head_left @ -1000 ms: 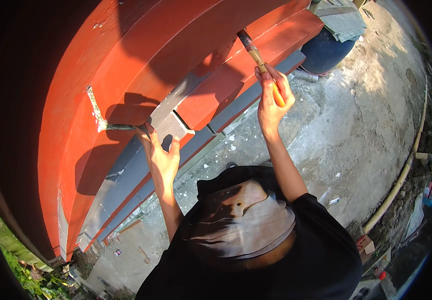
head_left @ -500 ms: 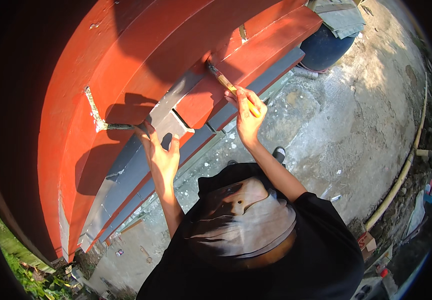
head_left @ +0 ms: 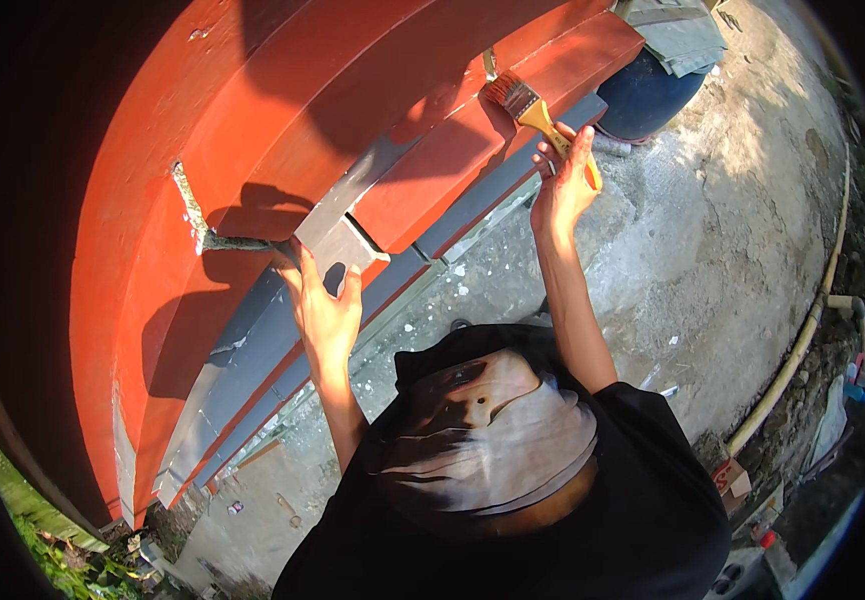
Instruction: Painting the surfaces of a red louvered structure with a brush.
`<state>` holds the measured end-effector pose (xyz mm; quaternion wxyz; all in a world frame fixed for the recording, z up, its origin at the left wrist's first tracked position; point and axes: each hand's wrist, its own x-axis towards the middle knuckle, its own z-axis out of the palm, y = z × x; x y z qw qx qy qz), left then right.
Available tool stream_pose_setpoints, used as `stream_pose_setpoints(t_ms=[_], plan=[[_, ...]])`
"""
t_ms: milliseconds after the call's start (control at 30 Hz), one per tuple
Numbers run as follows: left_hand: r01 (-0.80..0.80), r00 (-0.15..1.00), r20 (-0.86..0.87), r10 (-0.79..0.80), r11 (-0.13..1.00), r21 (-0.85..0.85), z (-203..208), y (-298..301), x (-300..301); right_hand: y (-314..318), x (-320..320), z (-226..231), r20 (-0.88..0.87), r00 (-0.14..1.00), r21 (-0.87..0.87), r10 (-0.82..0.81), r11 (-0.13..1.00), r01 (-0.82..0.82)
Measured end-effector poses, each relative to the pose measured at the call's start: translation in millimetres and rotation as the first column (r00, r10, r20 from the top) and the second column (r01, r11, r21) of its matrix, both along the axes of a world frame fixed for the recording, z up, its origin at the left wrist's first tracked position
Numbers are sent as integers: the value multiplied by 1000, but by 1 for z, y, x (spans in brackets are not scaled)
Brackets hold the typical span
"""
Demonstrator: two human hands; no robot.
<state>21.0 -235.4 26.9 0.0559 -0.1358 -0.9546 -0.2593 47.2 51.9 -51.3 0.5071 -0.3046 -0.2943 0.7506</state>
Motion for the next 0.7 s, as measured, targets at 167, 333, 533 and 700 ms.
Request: stream_pose_setpoints(t_ms=[167,333,533,700], plan=[[67,998,-12,-67,998,7,-7,-6,-4,-7,-4,2,-84,996,-38,40,998,-43],[73,997,-28,-73,997,6,-2,-4,-3,-4,4,-8,-86,987,169,138,978,-122],[72,997,-8,-72,997,0,-4,-7,-4,-5,-1,3,86,993,366,78,925,-104],[51,998,20,-51,999,19,1,-5,-1,-14,-7,11,190,982,476,7,874,-99]])
